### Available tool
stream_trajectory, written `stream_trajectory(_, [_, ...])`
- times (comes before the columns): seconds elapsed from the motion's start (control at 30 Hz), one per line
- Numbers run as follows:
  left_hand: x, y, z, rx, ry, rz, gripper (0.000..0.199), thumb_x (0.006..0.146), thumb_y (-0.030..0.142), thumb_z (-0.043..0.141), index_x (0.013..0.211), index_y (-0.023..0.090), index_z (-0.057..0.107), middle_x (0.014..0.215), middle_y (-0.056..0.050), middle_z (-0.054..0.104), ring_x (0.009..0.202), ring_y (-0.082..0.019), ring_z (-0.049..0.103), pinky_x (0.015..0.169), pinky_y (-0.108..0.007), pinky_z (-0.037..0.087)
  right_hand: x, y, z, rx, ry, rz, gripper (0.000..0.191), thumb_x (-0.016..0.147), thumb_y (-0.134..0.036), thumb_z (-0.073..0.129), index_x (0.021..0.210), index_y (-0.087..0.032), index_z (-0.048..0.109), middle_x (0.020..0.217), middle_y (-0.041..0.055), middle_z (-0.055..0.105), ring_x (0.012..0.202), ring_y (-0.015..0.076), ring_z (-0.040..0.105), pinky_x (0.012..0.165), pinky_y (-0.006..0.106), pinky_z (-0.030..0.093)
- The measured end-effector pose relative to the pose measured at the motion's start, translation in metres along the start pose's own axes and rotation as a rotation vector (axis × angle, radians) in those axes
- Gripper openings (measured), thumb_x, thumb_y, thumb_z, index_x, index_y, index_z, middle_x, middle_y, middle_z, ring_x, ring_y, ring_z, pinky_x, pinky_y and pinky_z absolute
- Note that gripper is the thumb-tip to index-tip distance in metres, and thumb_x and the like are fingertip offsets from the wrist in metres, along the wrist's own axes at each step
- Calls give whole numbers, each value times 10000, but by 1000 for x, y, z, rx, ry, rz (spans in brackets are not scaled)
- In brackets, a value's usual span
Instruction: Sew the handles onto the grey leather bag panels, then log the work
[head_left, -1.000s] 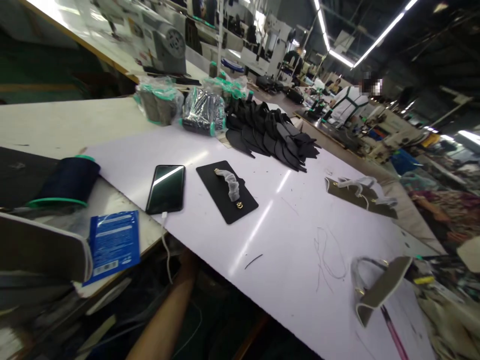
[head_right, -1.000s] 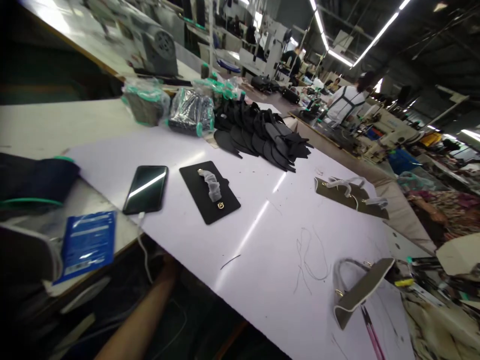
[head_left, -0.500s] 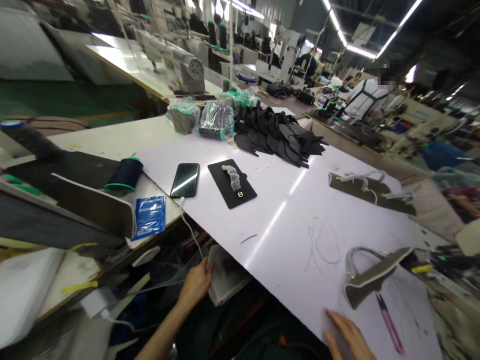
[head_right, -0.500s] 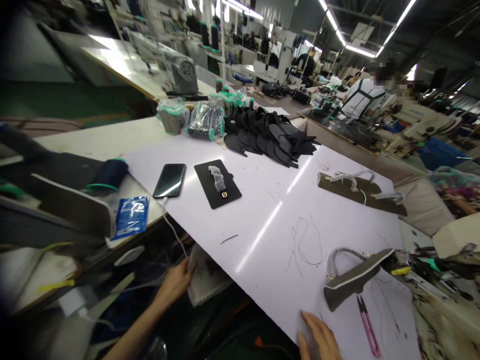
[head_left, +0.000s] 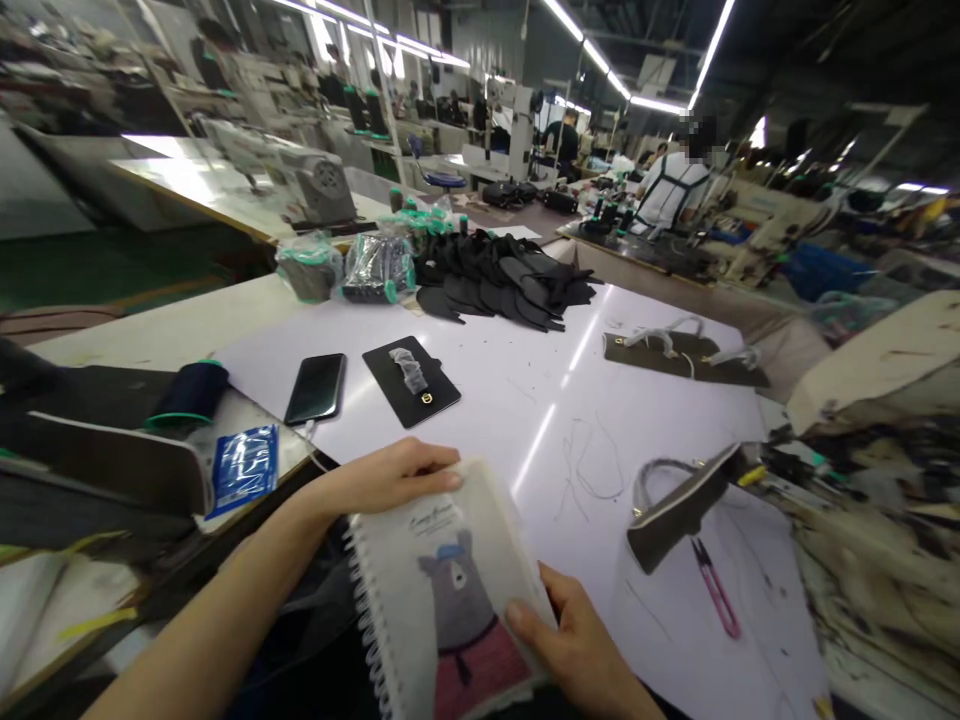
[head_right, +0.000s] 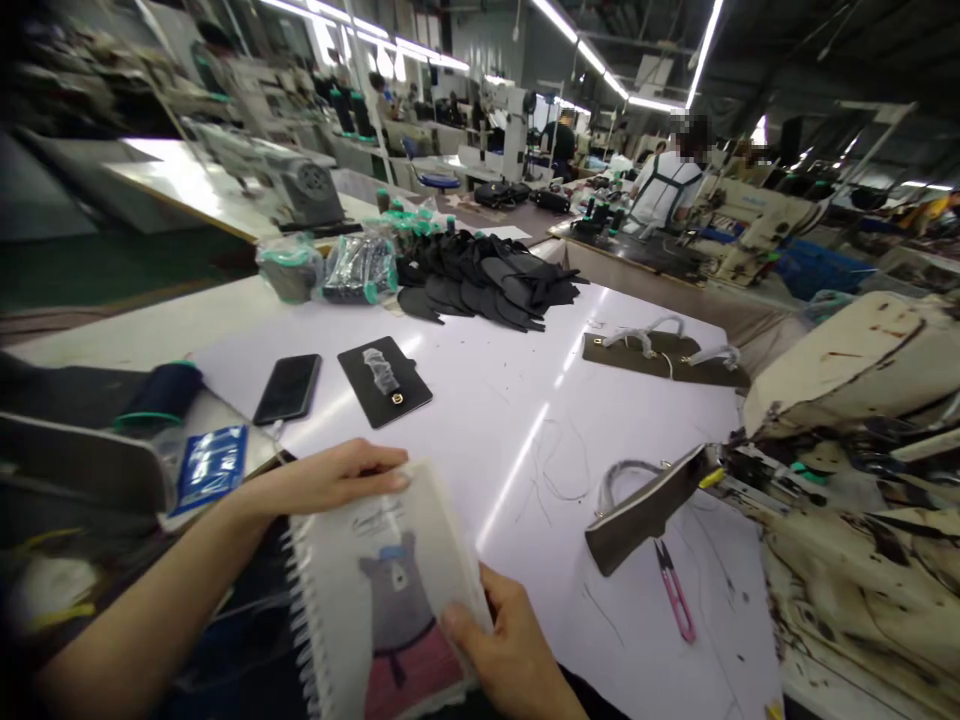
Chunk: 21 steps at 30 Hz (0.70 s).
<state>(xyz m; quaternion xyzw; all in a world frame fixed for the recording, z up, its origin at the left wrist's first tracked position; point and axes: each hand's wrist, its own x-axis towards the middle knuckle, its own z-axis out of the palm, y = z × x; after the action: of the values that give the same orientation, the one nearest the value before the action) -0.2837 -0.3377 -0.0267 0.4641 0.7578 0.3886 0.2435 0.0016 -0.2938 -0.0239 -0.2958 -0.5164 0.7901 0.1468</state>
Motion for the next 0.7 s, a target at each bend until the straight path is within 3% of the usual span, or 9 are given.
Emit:
stream_trajectory(0.1, [50,33,45,43,-97,155,332,842,553,592,926,246,687,823,-60,656,854,-244,632,743,-303,480,2,15,-22,3,222,16,481,878,-503,635,1131,-97,683,913,96,710,804,226,637,714,318,500])
stream_trajectory(0.2, [88,53,83,160,-297,313,283,856,506,619,902,235,688,874,-55,659,820,-223,626,750,-311,473,3,32,-47,99,435,3,528,853,-515,666,1142,-73,649,960,134,714,815,252,658,743,363,530])
stream_trajectory(0.27, [100,58,104,221,-352,393,287,890,480,597,1003,231,683,992,-66,662,898,-232,619,813,-341,474,3,38,-58,128,507,-9,545,854,-516,667,1165,-69,629,998,150,711,844,263,669,790,392,541])
stream_trajectory(0.33, [102,57,122,244,-273,450,342,927,459,554,1167,229,636,1174,-89,625,1078,-260,571,930,-387,450,4,39,-65,128,535,-2,547,865,-517,657,1184,-75,621,1029,155,708,880,269,675,840,407,541])
stream_trajectory(0.4, [100,54,137,242,-185,467,345,954,447,511,1206,234,612,1248,-88,586,1155,-262,521,990,-408,419,5,38,-67,107,541,20,540,874,-522,644,1189,-84,626,1058,154,705,935,278,674,882,413,535])
stream_trajectory(0.53, [94,51,158,161,-115,367,293,987,441,437,960,218,625,1024,-55,600,969,-215,554,881,-363,442,10,33,-67,55,551,48,555,882,-535,627,1240,-111,618,1161,146,682,1077,288,639,974,403,505])
stream_trajectory(0.7, [98,46,162,-92,76,137,377,979,473,431,711,208,452,729,4,462,696,-158,460,680,-305,379,15,21,-73,177,591,72,615,915,-613,521,1323,-158,588,1317,113,611,1254,264,539,1075,375,441])
